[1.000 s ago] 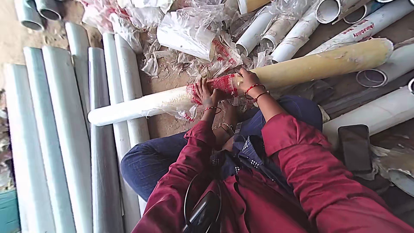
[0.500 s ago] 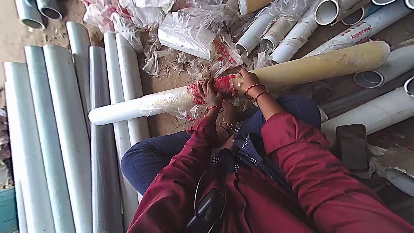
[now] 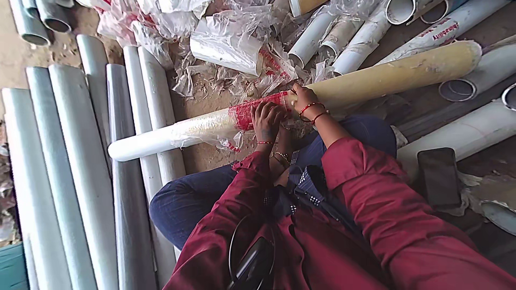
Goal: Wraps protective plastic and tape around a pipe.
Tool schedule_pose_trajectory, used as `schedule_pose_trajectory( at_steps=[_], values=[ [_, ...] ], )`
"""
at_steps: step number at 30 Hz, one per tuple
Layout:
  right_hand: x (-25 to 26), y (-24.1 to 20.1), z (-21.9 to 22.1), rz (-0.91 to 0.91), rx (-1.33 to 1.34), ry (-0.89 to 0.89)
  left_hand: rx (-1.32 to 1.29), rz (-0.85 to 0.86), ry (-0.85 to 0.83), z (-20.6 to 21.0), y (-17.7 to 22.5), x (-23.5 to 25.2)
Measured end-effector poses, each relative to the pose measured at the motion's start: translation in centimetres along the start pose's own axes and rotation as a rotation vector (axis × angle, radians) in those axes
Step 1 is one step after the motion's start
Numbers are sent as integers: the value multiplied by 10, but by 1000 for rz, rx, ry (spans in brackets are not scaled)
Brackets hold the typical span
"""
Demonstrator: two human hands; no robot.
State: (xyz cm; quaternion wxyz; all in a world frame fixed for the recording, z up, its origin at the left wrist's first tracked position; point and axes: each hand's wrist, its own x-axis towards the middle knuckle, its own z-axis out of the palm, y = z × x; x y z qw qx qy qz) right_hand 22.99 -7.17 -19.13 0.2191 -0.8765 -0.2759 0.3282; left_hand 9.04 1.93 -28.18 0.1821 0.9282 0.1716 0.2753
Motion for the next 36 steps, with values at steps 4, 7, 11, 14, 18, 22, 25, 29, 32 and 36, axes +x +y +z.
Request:
schedule_pose_trajectory(
  at_steps=[4,7,11,14,18,22,25,29,32,36],
  values=[
    [2,-2,-1,6,0,3,29,-21,-27,-1,2,4],
    [2,-1,0,3,5,3,36,-30,-65,-3,5,5],
    [3,0,-1,-15,6,10,-24,-34,-86,-2,4,4],
    [2,1,0,-12,14,19,-35,-41,-67,-2,3,3],
    [0,-1,-1,-13,8,7,-32,-26,-38,0,3,1],
    [1,0,0,-13,12,14,-33,-38,-38,1,3,1],
    [2,0,0,-2,8,-1,-42,-52,-37,0,5,1],
    [2,-1,-1,-5,16,8,-67,-45,-6,2,7,0],
    [2,0,0,-12,21,16,-60,-40,-21,2,6,-1],
    [3,0,0,-22,8,23,-14,-33,-77,0,5,0]
  ],
)
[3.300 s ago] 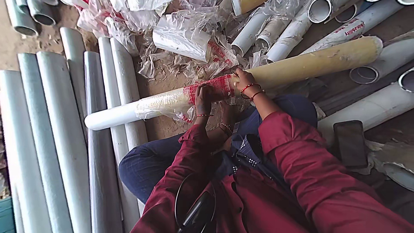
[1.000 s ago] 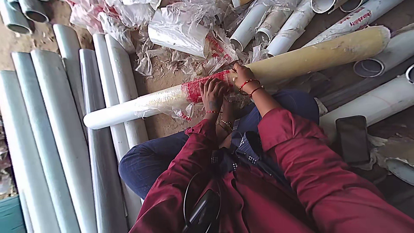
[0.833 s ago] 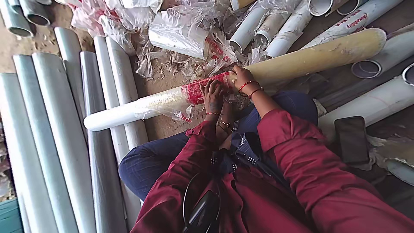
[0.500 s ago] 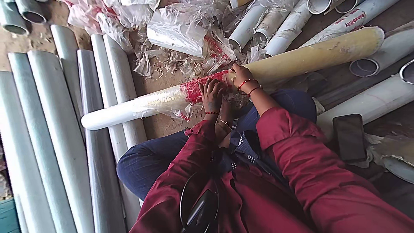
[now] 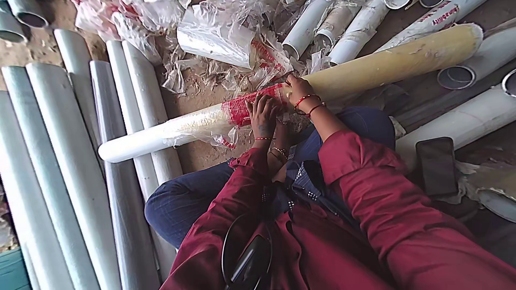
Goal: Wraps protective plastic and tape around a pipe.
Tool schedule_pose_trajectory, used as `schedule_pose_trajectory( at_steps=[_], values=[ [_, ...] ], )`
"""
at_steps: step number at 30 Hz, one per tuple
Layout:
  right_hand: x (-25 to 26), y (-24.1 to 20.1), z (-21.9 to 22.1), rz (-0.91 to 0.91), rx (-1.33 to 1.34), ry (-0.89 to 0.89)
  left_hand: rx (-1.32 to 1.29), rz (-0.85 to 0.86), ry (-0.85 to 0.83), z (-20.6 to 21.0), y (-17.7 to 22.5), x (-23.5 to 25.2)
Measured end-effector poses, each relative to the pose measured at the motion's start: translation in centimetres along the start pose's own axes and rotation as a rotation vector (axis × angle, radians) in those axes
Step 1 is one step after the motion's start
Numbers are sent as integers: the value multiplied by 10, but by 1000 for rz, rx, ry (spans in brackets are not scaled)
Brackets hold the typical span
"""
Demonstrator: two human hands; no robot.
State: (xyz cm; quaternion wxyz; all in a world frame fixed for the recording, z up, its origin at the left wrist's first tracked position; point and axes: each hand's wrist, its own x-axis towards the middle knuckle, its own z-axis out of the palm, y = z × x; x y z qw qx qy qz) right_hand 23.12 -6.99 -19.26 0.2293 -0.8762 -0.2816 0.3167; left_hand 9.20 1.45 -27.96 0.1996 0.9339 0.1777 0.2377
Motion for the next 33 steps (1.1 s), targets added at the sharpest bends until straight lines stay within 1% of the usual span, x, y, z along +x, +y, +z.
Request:
schedule_pose_trajectory(
  at_steps=[3,7,9,12,15,18,21,25,27,29,31,33],
  values=[
    [-1,0,0,3,-1,-8,20,46,-15,2,2,-4],
    [-1,0,0,9,18,-12,-55,5,9,2,0,-6],
    [-1,0,0,11,13,-10,-78,-67,14,-1,2,-2],
    [-2,1,0,19,7,-15,-60,-266,-66,-6,11,12],
    [-2,-1,-1,15,6,-16,-156,-402,-182,-8,14,27],
    [-3,-2,-2,25,5,-27,-195,-417,-223,-4,14,30],
    [-3,-4,-4,24,-1,-34,-177,-424,-226,-3,15,30],
    [-4,-3,-4,21,-5,-48,-129,-480,-223,0,24,34],
    [-3,-2,-3,20,10,-44,-93,-468,-192,3,28,33],
    [-3,0,-2,19,19,-36,-48,-376,-96,10,24,25],
    [-3,0,-3,19,22,-39,-104,-295,-44,11,18,19],
    [-4,0,-1,20,17,-39,-212,-233,-58,7,11,12]
  ],
)
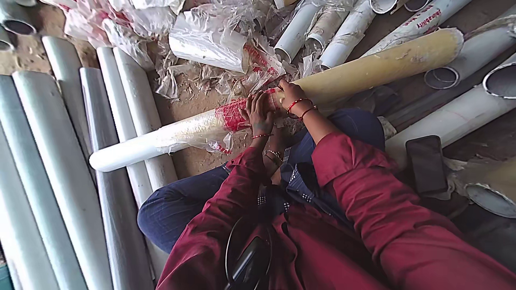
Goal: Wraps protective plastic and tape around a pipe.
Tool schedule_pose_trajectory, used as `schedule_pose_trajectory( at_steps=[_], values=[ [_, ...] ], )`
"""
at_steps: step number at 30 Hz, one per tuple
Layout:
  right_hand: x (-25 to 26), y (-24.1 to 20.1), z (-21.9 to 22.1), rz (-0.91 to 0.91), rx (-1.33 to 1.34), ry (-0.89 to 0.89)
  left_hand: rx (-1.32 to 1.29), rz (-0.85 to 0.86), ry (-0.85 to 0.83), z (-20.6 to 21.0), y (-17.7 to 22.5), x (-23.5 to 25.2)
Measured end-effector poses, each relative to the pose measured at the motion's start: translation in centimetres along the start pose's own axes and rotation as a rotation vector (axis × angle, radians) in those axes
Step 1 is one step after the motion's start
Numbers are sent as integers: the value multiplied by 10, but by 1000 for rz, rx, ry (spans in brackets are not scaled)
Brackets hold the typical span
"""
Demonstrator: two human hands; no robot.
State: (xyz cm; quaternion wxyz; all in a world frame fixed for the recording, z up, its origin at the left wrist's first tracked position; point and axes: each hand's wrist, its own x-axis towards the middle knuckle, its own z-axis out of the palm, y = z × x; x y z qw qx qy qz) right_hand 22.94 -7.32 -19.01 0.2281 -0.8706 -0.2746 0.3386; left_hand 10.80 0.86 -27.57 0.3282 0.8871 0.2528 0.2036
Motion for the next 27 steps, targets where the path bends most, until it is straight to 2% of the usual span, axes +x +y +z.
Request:
schedule_pose_trajectory(
  at_steps=[4,9,14,18,23,25,27],
  values=[
    [-1,-2,-2,24,-10,-4,-76,43,-14,-4,-8,-3],
    [0,-3,-1,-6,-5,7,342,149,-113,-27,-14,-14],
    [2,1,0,-8,11,10,384,247,-131,-51,-44,-29],
    [4,-1,0,-5,22,11,351,179,-66,-64,-45,-36],
    [3,2,-4,-4,44,17,317,140,-89,-63,-37,-52],
    [1,1,-6,-11,50,32,334,101,-187,-63,-37,-74],
    [2,1,-2,-43,51,68,286,-103,-395,-68,-34,-91]
  ],
)
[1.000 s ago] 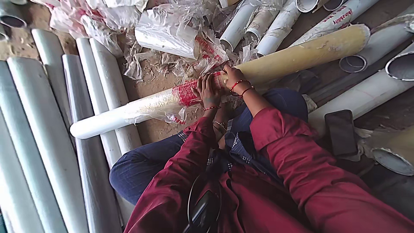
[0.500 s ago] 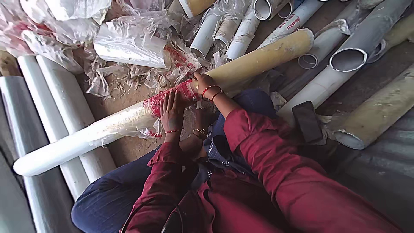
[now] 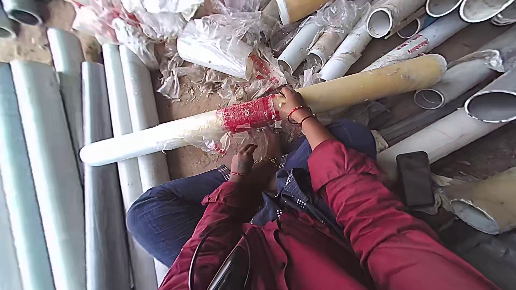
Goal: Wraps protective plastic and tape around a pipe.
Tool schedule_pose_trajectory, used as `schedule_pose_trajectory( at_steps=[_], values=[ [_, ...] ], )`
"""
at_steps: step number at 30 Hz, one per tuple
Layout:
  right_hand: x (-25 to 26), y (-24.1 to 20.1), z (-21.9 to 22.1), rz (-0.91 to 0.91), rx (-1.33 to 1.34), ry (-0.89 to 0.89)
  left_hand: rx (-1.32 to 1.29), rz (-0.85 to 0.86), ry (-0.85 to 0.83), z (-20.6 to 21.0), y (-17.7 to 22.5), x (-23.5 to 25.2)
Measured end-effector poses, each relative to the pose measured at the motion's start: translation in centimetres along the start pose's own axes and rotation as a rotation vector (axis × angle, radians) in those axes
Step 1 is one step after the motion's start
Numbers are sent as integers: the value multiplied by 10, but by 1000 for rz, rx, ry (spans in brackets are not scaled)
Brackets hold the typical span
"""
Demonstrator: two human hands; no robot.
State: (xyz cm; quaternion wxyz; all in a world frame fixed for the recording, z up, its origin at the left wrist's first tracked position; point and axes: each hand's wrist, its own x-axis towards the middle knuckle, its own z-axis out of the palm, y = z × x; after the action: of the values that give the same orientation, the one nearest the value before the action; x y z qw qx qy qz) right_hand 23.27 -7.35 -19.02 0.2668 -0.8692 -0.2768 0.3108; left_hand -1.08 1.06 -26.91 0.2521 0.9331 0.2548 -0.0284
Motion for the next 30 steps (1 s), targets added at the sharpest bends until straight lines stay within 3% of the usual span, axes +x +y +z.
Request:
schedule_pose_trajectory(
  at_steps=[2,4,6,9,12,15,21,25,27,30],
  values=[
    [3,0,2,-24,-31,15,-224,-160,-13,-3,-4,0],
    [5,0,3,-17,-61,11,-697,-388,107,-15,1,11],
    [3,2,5,-11,-86,10,-1150,-603,68,-34,13,24],
    [-1,6,7,-16,-94,45,-1380,-653,-193,-47,23,45],
    [-5,8,9,-18,-84,67,-1503,-673,-84,-28,27,62],
    [-4,10,9,-21,-82,84,-1564,-659,136,-18,37,61],
    [-5,12,10,10,-62,76,-1541,-801,32,-3,29,27],
    [-7,10,11,6,-67,72,-1564,-757,-5,2,27,10],
    [-11,9,11,-11,-64,79,-1414,-695,-77,-8,35,6],
    [-10,8,12,-33,-77,90,-978,-475,-144,-26,45,9]
  ],
)
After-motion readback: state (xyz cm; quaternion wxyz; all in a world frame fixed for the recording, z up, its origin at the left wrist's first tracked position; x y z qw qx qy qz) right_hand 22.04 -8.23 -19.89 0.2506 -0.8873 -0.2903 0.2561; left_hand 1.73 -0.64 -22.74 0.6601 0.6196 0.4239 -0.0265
